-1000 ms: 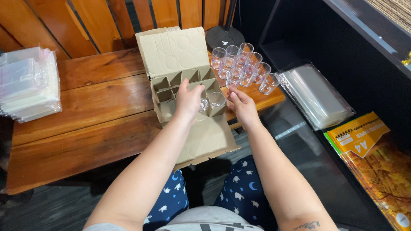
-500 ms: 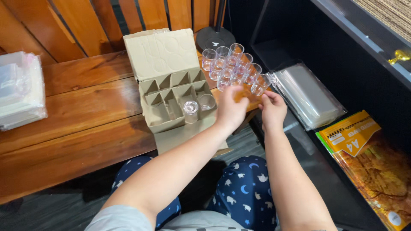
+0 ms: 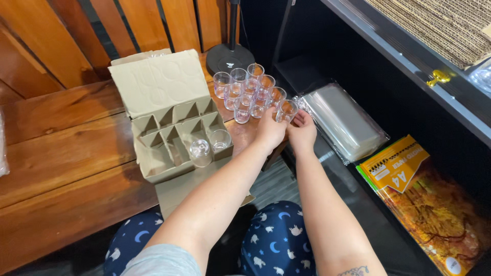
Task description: The person opens a cardboard box with dividers and places several small clear shot glasses into the individual compartments one by one. They then fold the top flaps down to close the box.
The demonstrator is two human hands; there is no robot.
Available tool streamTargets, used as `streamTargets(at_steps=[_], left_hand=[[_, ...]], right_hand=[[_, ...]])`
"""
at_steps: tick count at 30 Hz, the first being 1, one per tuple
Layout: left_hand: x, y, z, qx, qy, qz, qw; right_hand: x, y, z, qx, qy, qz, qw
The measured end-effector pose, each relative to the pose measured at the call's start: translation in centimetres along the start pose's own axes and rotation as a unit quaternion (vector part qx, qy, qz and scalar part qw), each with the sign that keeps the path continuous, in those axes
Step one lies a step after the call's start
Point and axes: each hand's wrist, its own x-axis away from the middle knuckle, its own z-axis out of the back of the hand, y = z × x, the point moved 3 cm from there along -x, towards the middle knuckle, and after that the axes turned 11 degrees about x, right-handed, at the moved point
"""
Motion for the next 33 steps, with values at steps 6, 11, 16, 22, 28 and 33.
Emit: streamTargets(at_steps=[6, 11, 16, 22, 28, 33], left_hand=[[0.4, 0.6, 0.0, 0.015, -0.022, 0.022, 0.999], [1.3, 1.3, -0.5, 0.042, -0.026, 0.021, 0.999], [0.4, -0.1, -0.9, 0.044, -0.023, 0.016, 0.999], [2.0, 0.2, -0.7, 0.043, -0.043, 0.016, 0.998], [4.8, 1.4, 0.5, 0.060, -0.043, 0.013, 0.997], [8.2, 3.2, 2.7, 0.082, -0.027, -0.039, 0.996]], right_hand=[[0.7, -2.1, 0.7, 0.055, 0.001, 0.004, 0.998], [1.2, -2.5, 0.5, -0.002, -0.018, 0.007, 1.000], [1.2, -2.1, 0.5, -0.041, -0.020, 0.020, 0.999], [2.4, -2.5, 1.5, -0.059, -0.018, 0.031, 0.998], [4.4, -4.5, 2.6, -0.091, -0.022, 0.050, 0.994], [6.9, -7.7, 3.2, -0.110, -0.031, 0.070, 0.991]])
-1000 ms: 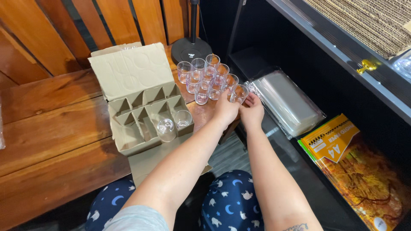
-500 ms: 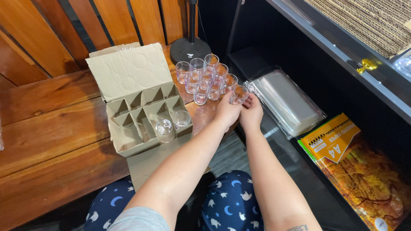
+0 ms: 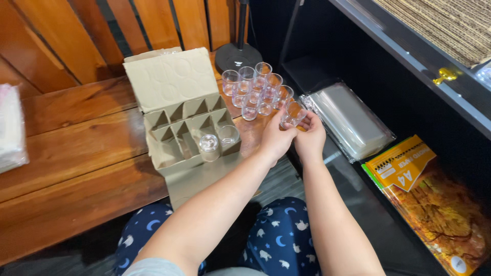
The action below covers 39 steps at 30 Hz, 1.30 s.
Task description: The person opens a cardboard box with dividers and places several small clear shot glasses into the individual compartments one by one. They then fold the top flaps down to close the box.
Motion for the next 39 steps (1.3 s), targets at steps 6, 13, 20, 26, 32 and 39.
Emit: streamTargets(at_steps=[6, 13, 20, 26, 32, 39], left_hand=[[5.2, 3.9, 4.8, 0.011, 0.014, -0.196, 0.980], [8.8, 3.3, 15.1, -0.033, 0.055, -0.232, 0.971], [9.7, 1.8, 23.4, -0.110, 0.147, -0.295, 0.938], [8.3, -0.4, 27.6, -0.181, 0.199, -0.269, 0.925], [7.2, -1.0, 28.2, -0.322, 0.168, -0.236, 0.901], [6.9, -1.6, 28.6, -0.426, 0.111, -0.154, 0.885]], right_hand=[[4.8, -7.5, -2.0, 0.020, -0.049, 0.029, 0.998], [10.3, -13.7, -6.8, 0.066, -0.130, 0.065, 0.987], [13.9, -14.5, -11.9, 0.045, -0.199, 0.041, 0.978], [15.7, -13.5, -14.7, 0.098, -0.215, 0.002, 0.972], [15.9, -12.6, -15.3, 0.136, -0.211, 0.008, 0.968], [17.4, -14.7, -15.2, 0.157, -0.230, 0.051, 0.959]])
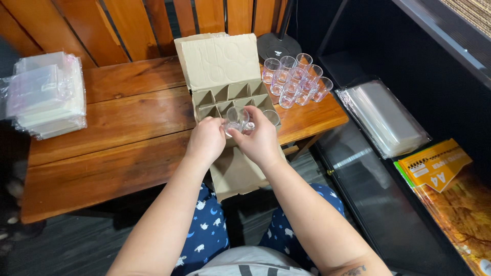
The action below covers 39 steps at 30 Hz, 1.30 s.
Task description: The person opens a cardboard box with dividers and places several small clear shot glasses into the individual compartments one by one. They then fold the top flaps down to close the box.
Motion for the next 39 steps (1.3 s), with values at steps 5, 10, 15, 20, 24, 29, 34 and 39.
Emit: streamTargets(at_steps=[5, 10, 15, 20, 24, 29, 34, 39], left_hand=[[0.6, 1.3, 0.9, 0.015, -0.030, 0.032, 0.999], [0.3, 0.9, 0.6, 0.037, -0.036, 0.050, 0.997], [0.2, 0.8, 0.2, 0.058, -0.032, 0.047, 0.997], [0.5, 1.7, 0.9, 0.079, 0.003, 0.017, 0.997], [0.2, 0.9, 0.5, 0.076, 0.013, 0.016, 0.997], [-0.1, 0.1, -0.3, 0.050, 0.017, 0.006, 0.999], [0.3, 0.6, 0.0, 0.043, 0.024, 0.006, 0.999], [0.2, 1.2, 0.1, 0.013, 0.032, 0.016, 0.999]], right_hand=[[-0.1, 0.4, -0.8, 0.087, -0.006, 0.070, 0.994], [-0.6, 1.4, -1.5, 0.176, -0.025, 0.119, 0.977], [-0.8, 1.9, -2.2, 0.312, -0.067, 0.148, 0.936], [-0.7, 2.0, -2.5, 0.339, -0.068, 0.175, 0.922], [-0.3, 1.4, -2.2, 0.331, -0.068, 0.189, 0.922], [-0.3, 2.3, -1.6, 0.306, -0.077, 0.191, 0.930], [0.2, 1.9, 0.1, 0.259, -0.095, 0.169, 0.946], [-0.1, 3.5, 1.2, 0.197, -0.038, 0.187, 0.962]])
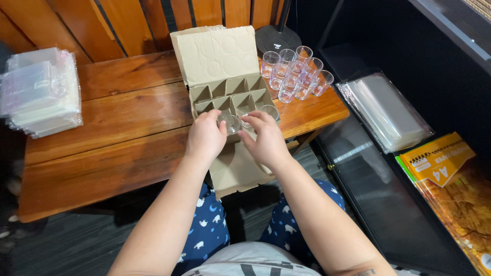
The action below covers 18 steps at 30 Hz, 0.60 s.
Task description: The person opens a cardboard box with dividers and places several small clear shot glasses into the individual compartments one by one. They then fold the top flaps down to close the box.
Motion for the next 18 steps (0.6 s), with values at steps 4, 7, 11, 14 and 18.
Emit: streamTargets(at_steps=[4, 7, 11, 14, 18], left_hand=[[0.3, 2.2, 0.6, -0.001, 0.042, -0.041, 0.998], [0.1, 4.9, 0.7, 0.048, 0.082, -0.097, 0.991], [-1.8, 6.9, -2.5, 0.156, 0.099, -0.147, 0.972], [-3.4, 8.6, -5.8, 0.229, 0.058, -0.123, 0.964], [-6.4, 9.6, -11.5, 0.303, 0.008, -0.071, 0.950]], right_hand=[[0.3, 1.6, 0.7, -0.015, 0.045, -0.004, 0.999], [0.3, 3.0, 1.5, -0.039, 0.080, -0.031, 0.996], [0.0, 5.8, 2.5, -0.085, 0.140, -0.096, 0.982], [-0.3, 8.1, 3.6, -0.113, 0.178, -0.131, 0.969], [-1.2, 12.0, 3.9, -0.160, 0.194, -0.211, 0.945]])
